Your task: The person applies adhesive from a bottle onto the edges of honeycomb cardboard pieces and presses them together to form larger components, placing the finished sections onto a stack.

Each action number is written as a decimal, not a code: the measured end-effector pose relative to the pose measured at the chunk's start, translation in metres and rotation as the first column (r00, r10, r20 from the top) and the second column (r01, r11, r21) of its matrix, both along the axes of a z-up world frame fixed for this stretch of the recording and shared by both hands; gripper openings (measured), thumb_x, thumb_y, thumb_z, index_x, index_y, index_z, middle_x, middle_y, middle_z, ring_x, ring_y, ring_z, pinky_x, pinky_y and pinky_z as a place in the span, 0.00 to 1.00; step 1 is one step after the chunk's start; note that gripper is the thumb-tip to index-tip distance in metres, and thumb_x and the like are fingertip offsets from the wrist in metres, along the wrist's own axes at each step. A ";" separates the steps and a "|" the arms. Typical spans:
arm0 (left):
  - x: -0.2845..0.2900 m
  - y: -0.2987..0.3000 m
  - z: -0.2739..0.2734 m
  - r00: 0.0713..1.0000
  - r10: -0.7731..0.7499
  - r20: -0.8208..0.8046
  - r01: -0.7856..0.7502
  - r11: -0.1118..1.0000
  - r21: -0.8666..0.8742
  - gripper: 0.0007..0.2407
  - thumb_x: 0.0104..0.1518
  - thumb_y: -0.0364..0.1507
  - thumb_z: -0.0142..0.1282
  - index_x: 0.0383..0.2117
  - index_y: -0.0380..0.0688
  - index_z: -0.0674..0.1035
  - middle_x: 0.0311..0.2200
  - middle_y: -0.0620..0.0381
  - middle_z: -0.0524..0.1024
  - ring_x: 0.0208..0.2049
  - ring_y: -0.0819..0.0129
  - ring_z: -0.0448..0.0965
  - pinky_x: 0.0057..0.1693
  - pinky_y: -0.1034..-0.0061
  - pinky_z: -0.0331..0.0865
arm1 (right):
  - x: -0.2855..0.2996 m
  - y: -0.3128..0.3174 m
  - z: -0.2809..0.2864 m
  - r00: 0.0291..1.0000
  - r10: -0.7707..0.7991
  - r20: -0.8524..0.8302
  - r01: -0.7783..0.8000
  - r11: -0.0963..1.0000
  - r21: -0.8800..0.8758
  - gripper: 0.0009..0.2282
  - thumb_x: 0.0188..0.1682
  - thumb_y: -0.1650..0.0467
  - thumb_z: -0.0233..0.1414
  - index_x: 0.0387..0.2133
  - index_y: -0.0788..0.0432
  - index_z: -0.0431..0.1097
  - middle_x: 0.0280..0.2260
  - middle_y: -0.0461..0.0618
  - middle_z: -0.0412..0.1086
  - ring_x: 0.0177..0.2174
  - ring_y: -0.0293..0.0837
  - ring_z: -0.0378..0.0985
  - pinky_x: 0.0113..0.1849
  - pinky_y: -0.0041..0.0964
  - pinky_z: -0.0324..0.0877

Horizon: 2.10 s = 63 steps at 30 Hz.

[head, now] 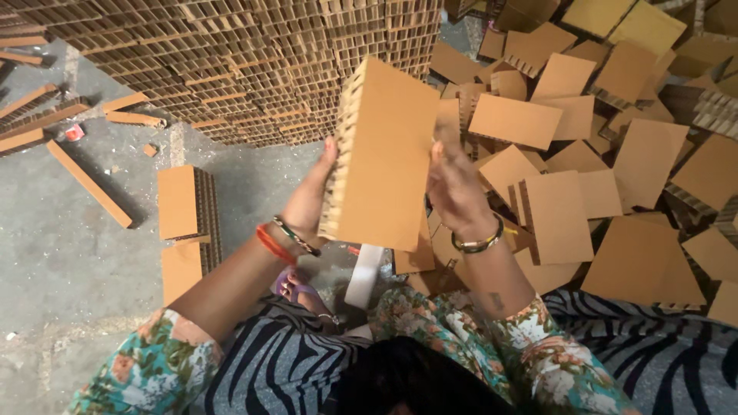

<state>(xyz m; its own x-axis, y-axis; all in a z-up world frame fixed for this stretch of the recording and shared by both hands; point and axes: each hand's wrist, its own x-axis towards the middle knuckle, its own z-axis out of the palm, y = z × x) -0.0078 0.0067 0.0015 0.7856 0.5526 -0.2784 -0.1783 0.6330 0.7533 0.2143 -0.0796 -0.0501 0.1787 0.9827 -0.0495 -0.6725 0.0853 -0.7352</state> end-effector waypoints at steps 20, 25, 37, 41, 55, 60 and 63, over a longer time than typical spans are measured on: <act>-0.036 0.000 0.061 0.798 0.515 -0.314 0.252 0.188 0.949 0.48 0.42 0.42 0.70 0.69 0.35 0.53 0.59 0.35 0.62 0.60 0.39 0.66 0.62 0.57 0.66 | -0.055 0.013 0.020 0.997 -0.042 0.061 0.029 0.980 0.198 0.35 0.52 0.68 0.59 0.67 0.47 0.42 0.61 0.51 0.61 0.56 0.45 0.69 0.55 0.46 0.71; -0.057 0.030 0.090 0.753 0.657 -0.026 0.159 -0.143 0.977 0.37 0.53 0.43 0.67 0.66 0.40 0.61 0.60 0.42 0.67 0.62 0.45 0.70 0.68 0.55 0.67 | -0.045 0.013 0.025 0.986 -0.078 0.145 0.036 0.962 0.270 0.31 0.55 0.70 0.57 0.67 0.49 0.45 0.58 0.57 0.64 0.49 0.46 0.73 0.51 0.44 0.72; -0.199 0.348 0.119 -0.086 0.973 0.214 0.513 -0.141 0.847 0.33 0.56 0.60 0.55 0.54 0.44 0.78 0.57 0.32 0.66 0.55 0.34 0.69 0.47 0.49 0.77 | -0.029 0.023 -0.006 0.891 -0.027 0.454 0.054 0.997 -0.047 0.12 0.54 0.72 0.50 0.50 0.59 0.61 0.50 0.52 0.70 0.44 0.41 0.74 0.47 0.39 0.71; -0.217 0.390 0.093 -0.083 0.973 0.214 0.529 -0.139 0.837 0.27 0.53 0.56 0.61 0.48 0.47 0.81 0.49 0.41 0.72 0.51 0.40 0.73 0.46 0.51 0.77 | -0.019 0.028 -0.016 0.878 -0.032 0.477 0.081 0.993 -0.082 0.11 0.55 0.72 0.51 0.49 0.59 0.62 0.49 0.51 0.70 0.44 0.40 0.74 0.46 0.39 0.71; -0.211 0.411 0.071 0.119 0.920 0.375 0.534 -0.377 0.756 0.17 0.48 0.45 0.67 0.36 0.47 0.85 0.32 0.53 0.84 0.29 0.56 0.85 0.33 0.62 0.77 | -0.004 0.038 -0.041 0.882 -0.029 0.470 0.076 0.994 -0.080 0.12 0.54 0.73 0.52 0.49 0.60 0.63 0.49 0.53 0.70 0.43 0.40 0.74 0.46 0.38 0.72; -0.206 0.400 0.081 0.200 0.866 0.458 0.532 -0.489 0.691 0.15 0.40 0.41 0.68 0.28 0.45 0.86 0.22 0.54 0.84 0.21 0.61 0.83 0.29 0.66 0.77 | -0.001 0.035 -0.045 0.868 -0.001 0.497 0.067 0.991 -0.115 0.11 0.55 0.72 0.51 0.49 0.60 0.63 0.48 0.52 0.70 0.43 0.40 0.74 0.46 0.38 0.72; -0.205 0.400 0.082 0.212 0.876 0.433 0.503 -0.478 0.720 0.14 0.42 0.39 0.67 0.30 0.45 0.86 0.24 0.54 0.84 0.23 0.61 0.84 0.30 0.68 0.77 | 0.009 0.039 -0.052 0.863 -0.004 0.505 0.035 0.998 -0.052 0.12 0.54 0.72 0.52 0.49 0.60 0.63 0.49 0.52 0.71 0.44 0.41 0.75 0.46 0.38 0.74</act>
